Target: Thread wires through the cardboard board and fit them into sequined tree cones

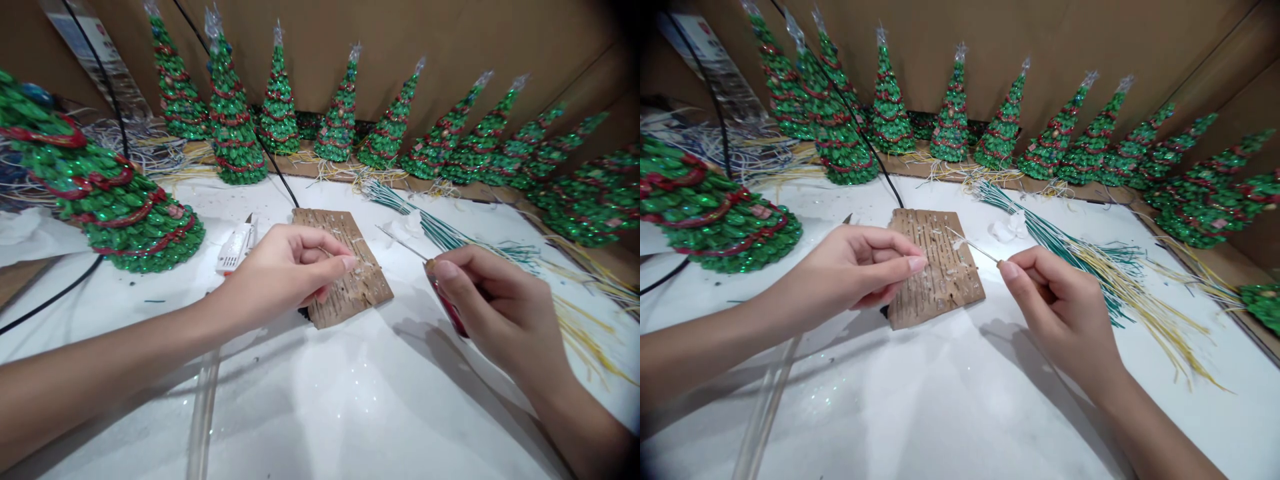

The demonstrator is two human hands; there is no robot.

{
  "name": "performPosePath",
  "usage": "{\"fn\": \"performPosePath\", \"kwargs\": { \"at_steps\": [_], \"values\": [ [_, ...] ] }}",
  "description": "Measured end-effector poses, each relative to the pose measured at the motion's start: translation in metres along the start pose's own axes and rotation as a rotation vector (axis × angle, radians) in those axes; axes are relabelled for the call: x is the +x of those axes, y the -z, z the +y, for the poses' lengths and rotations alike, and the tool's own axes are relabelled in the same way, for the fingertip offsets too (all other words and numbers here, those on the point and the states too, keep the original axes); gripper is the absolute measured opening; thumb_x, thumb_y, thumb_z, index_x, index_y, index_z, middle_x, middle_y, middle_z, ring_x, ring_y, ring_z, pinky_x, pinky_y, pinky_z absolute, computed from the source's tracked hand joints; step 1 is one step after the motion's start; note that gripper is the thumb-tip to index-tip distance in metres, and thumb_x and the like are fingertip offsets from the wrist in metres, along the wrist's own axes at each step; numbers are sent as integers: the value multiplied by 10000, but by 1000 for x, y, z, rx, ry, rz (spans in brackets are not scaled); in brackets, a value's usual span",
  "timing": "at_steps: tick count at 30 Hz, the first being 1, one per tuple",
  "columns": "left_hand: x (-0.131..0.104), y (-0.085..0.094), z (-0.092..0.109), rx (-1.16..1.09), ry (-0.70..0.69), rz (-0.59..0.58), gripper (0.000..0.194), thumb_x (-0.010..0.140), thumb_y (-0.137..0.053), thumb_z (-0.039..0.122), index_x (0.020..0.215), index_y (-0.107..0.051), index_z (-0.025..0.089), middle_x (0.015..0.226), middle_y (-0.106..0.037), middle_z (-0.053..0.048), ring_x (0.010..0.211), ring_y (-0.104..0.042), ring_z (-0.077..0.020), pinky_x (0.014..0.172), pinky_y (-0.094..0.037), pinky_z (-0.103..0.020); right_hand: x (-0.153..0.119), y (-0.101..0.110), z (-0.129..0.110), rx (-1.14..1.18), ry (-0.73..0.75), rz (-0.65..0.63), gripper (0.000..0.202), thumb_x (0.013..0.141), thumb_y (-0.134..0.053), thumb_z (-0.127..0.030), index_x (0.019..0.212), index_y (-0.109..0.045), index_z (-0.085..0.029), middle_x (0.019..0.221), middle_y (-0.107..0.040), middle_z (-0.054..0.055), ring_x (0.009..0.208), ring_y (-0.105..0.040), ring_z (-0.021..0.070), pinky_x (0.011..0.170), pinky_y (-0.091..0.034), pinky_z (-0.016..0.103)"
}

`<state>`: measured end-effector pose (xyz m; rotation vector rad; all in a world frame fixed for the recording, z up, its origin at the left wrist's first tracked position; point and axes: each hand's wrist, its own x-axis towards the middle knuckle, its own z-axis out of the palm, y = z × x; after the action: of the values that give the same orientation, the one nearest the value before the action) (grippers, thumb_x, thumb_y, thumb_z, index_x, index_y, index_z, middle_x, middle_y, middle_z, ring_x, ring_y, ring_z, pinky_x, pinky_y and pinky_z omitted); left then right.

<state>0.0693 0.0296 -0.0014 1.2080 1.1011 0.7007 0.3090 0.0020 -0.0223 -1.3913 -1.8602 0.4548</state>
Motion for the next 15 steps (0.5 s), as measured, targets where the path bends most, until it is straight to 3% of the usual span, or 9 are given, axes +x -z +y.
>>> {"fn": "performPosePath", "kwargs": {
  "at_steps": [3,8,12,15],
  "values": [
    [-1,0,1,20,-11,12,83,800,-668,210,858,-692,157,429,-494,78,356,-375,-31,347,-248,-127,0,0,-1,0,2,-4,191,929,-565,-342,793,-580,-210,478,-411,-68,369,-353,72,374,-238,236],
    [-4,2,2,30,-89,0,330,757,-685,169,1086,-692,195,435,-463,105,365,-347,-35,370,-271,-141,-3,-2,-6,53,16,4,145,925,-570,-315,813,-577,-223,497,-393,-72,388,-329,72,370,-223,228],
    [-6,1,1,14,-78,-36,301,776,-712,296,1061,-702,198,438,-455,93,363,-324,-38,349,-235,-149,-5,-7,-7,50,63,-39,106,918,-578,-309,837,-566,-241,560,-441,-57,435,-336,80,384,-239,215],
    [-6,-2,0,-38,-48,-67,239,782,-718,306,990,-704,188,449,-502,80,359,-328,-31,332,-224,-137,-7,-11,-8,59,91,-89,82,916,-577,-310,863,-558,-249,594,-481,-45,464,-404,91,398,-286,208]
  ]
}}
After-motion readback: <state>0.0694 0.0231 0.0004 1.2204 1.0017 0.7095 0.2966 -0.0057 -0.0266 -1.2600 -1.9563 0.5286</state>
